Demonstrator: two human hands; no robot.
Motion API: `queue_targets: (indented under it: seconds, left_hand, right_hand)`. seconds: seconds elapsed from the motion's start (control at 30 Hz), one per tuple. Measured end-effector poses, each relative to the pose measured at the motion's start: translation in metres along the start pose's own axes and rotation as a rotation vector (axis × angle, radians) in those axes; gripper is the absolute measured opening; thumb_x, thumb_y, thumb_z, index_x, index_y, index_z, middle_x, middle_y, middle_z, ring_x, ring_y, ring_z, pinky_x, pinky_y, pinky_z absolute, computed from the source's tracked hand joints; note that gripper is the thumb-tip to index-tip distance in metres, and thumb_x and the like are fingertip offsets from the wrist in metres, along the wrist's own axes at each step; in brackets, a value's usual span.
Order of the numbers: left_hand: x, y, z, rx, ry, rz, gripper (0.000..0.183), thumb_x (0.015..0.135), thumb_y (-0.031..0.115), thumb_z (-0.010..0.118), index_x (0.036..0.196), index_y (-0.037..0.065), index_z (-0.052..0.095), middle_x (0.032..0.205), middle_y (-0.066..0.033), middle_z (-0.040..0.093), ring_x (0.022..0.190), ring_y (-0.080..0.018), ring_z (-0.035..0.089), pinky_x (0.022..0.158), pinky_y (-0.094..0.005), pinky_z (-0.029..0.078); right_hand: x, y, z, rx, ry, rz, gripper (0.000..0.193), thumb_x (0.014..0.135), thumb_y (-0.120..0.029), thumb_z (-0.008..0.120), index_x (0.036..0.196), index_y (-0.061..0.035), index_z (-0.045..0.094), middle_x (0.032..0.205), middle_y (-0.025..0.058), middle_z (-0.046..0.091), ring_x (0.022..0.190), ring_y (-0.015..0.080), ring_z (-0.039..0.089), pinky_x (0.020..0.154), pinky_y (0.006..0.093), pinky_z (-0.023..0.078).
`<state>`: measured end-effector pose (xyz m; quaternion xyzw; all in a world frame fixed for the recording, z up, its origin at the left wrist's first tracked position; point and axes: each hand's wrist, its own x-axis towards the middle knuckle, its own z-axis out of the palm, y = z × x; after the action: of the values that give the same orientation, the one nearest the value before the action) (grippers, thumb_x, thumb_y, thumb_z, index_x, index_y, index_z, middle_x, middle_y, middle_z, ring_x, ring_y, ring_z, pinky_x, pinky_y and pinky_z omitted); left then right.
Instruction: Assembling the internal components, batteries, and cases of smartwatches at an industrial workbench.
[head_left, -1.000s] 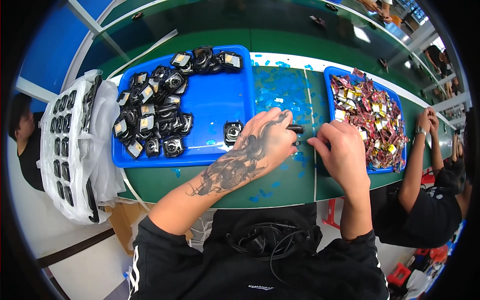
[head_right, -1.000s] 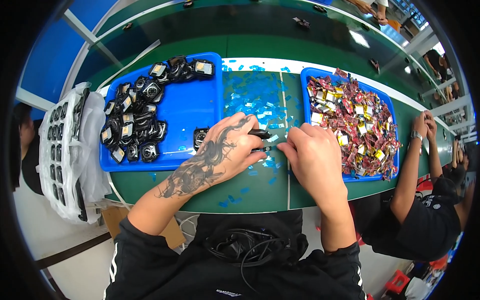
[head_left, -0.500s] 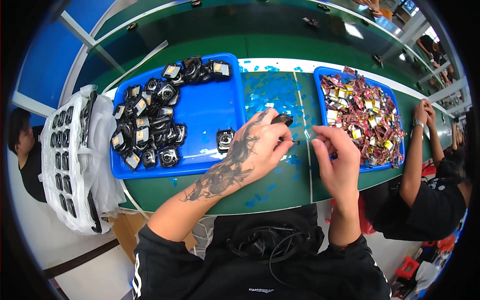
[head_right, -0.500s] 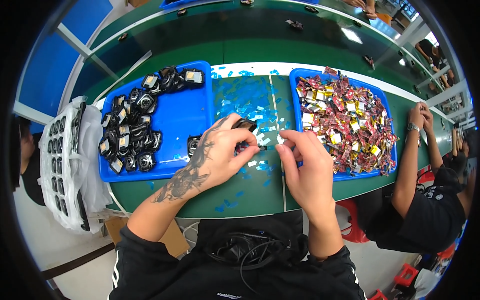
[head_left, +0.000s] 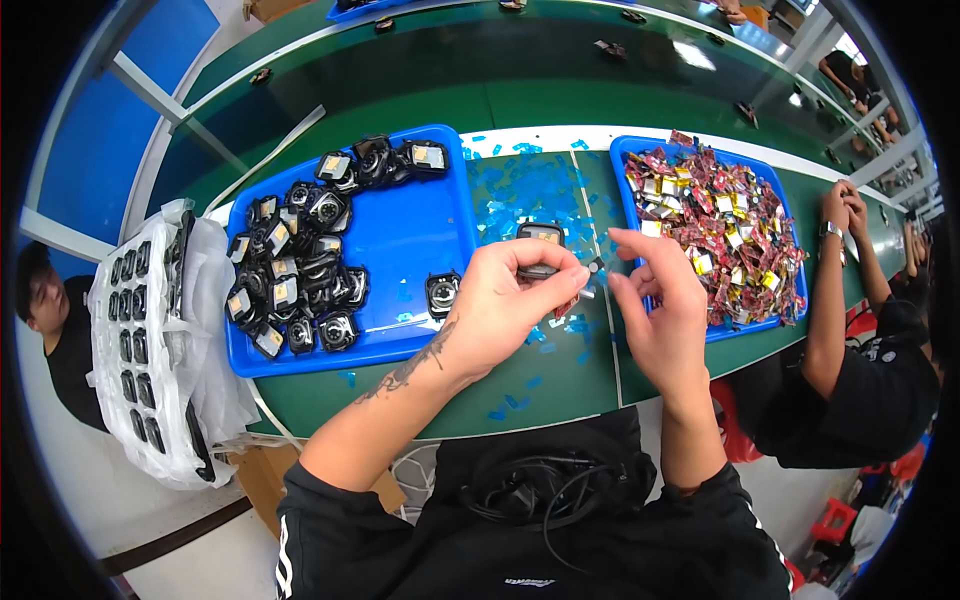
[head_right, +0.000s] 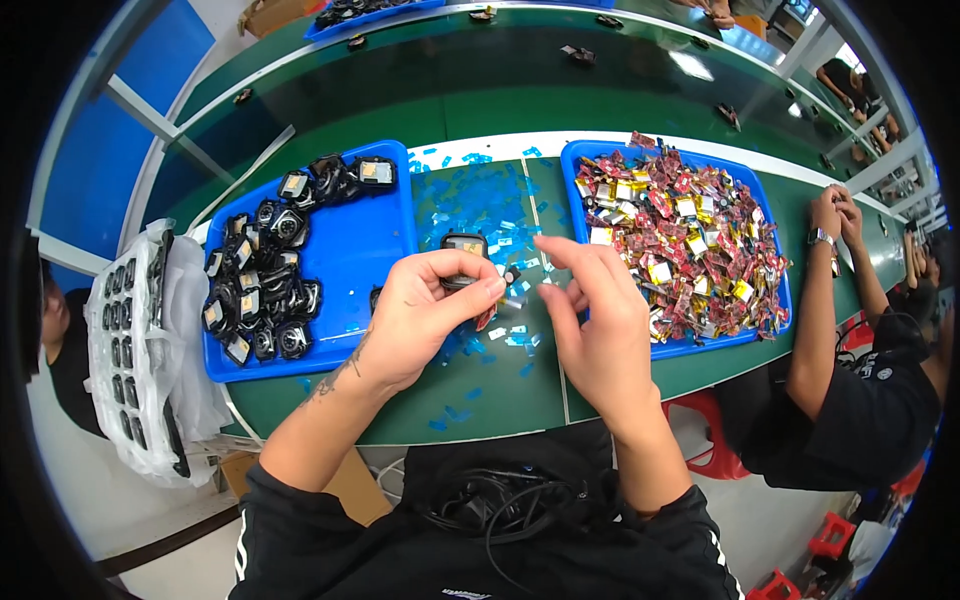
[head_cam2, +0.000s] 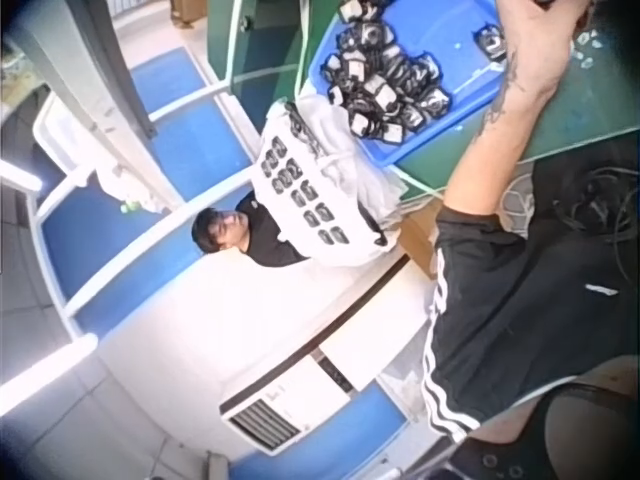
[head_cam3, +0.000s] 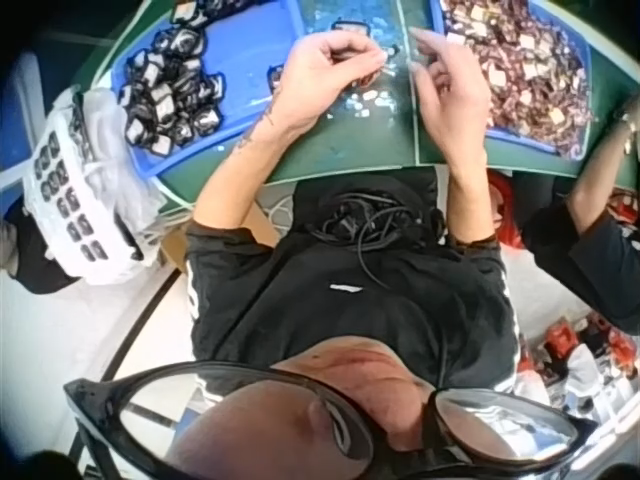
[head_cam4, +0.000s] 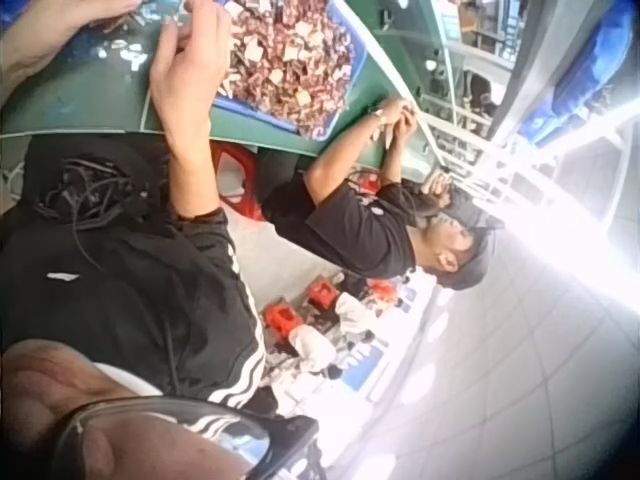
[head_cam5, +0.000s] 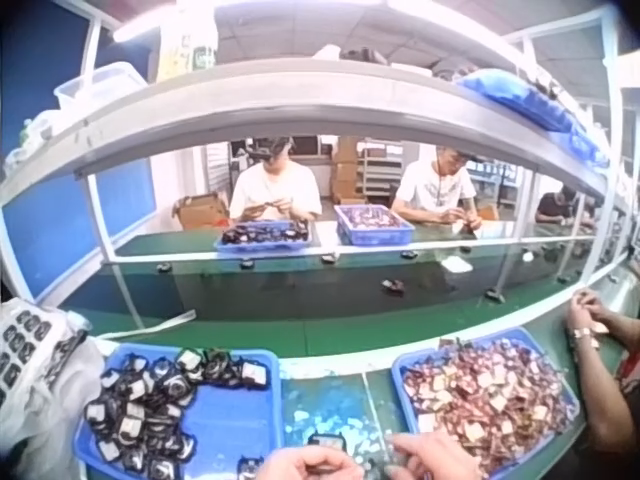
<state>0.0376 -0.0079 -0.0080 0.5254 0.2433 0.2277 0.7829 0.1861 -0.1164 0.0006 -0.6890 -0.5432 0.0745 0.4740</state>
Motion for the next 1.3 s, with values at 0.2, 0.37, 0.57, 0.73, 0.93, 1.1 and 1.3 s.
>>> queue_targets:
  seconds: [0.2, 0.37, 0.57, 0.73, 0.93, 1.1, 1.3]
  left_hand:
    - [0.002, -0.004, 0.004, -0.039, 0.003, 0.069, 0.011, 0.09, 0.009, 0.068, 0.093, -0.002, 0.067, 0.081, -0.0029, 0.064, 0.071, -0.0069, 0.058, 0.064, -0.0208, 0.046]
    - [0.0, 0.001, 0.0, -0.111, -0.023, -0.06, 0.011, 0.091, 0.011, 0.066, 0.093, 0.0, 0.068, 0.08, -0.0011, 0.063, 0.068, -0.0052, 0.052, 0.061, -0.0196, 0.04]
    - [0.002, 0.0, 0.001, -0.152, 0.037, -0.045, 0.011, 0.091, 0.012, 0.066, 0.093, 0.002, 0.068, 0.079, 0.0, 0.062, 0.065, -0.0052, 0.046, 0.058, -0.0199, 0.034]
    - [0.001, -0.002, 0.002, -0.157, 0.052, -0.035, 0.01, 0.091, 0.011, 0.066, 0.093, 0.001, 0.068, 0.079, -0.0006, 0.062, 0.065, -0.0054, 0.046, 0.058, -0.0201, 0.035]
    - [0.001, -0.004, 0.003, -0.159, 0.084, 0.003, 0.01, 0.091, 0.01, 0.066, 0.093, 0.0, 0.068, 0.073, 0.0017, 0.056, 0.063, -0.0052, 0.044, 0.057, -0.021, 0.035]
    - [0.001, -0.003, 0.005, -0.153, 0.098, 0.049, 0.011, 0.091, 0.01, 0.066, 0.093, 0.0, 0.068, 0.072, 0.0017, 0.055, 0.062, -0.0051, 0.044, 0.056, -0.0213, 0.035]
    - [0.0, -0.005, 0.006, -0.147, 0.126, 0.049, 0.012, 0.09, 0.01, 0.067, 0.094, -0.001, 0.069, 0.077, -0.0005, 0.06, 0.063, -0.0049, 0.046, 0.057, -0.0201, 0.036]
  right_hand:
    - [-0.008, 0.001, 0.005, 0.26, 0.022, 0.066, 0.02, 0.079, 0.005, 0.07, 0.098, -0.0009, 0.067, 0.084, 0.0091, 0.063, 0.066, 0.0124, 0.06, 0.056, 0.0244, 0.047]
    - [0.003, 0.004, 0.005, -0.239, 0.117, -0.194, 0.01, 0.079, 0.0, 0.073, 0.086, -0.0016, 0.067, 0.075, 0.0097, 0.062, 0.063, 0.0214, 0.061, 0.057, 0.0315, 0.047]
    - [-0.007, 0.003, 0.004, -0.229, 0.005, -0.077, 0.019, 0.077, -0.003, 0.075, 0.094, -0.004, 0.068, 0.078, 0.0094, 0.062, 0.061, 0.0215, 0.06, 0.054, 0.0317, 0.048]
    - [0.0, 0.0, 0.01, -0.038, 0.058, -0.117, 0.015, 0.077, 0.002, 0.074, 0.09, -0.0022, 0.068, 0.085, 0.0103, 0.063, 0.062, 0.0172, 0.062, 0.052, 0.0283, 0.049]
    - [0.005, -0.014, 0.01, -0.115, 0.154, 0.026, 0.012, 0.076, 0.002, 0.075, 0.085, -0.0005, 0.067, 0.078, 0.0074, 0.062, 0.058, 0.0151, 0.058, 0.053, 0.0273, 0.048]
    - [-0.001, 0.0, 0.009, -0.049, 0.086, -0.028, 0.02, 0.073, 0.002, 0.077, 0.09, -0.0016, 0.067, 0.074, 0.0055, 0.06, 0.055, 0.013, 0.054, 0.054, 0.0252, 0.046]
    - [0.0, -0.008, 0.012, 0.148, 0.089, 0.101, 0.015, 0.077, 0.002, 0.074, 0.089, -0.0015, 0.066, 0.077, 0.0059, 0.062, 0.058, 0.0118, 0.057, 0.054, 0.0228, 0.046]
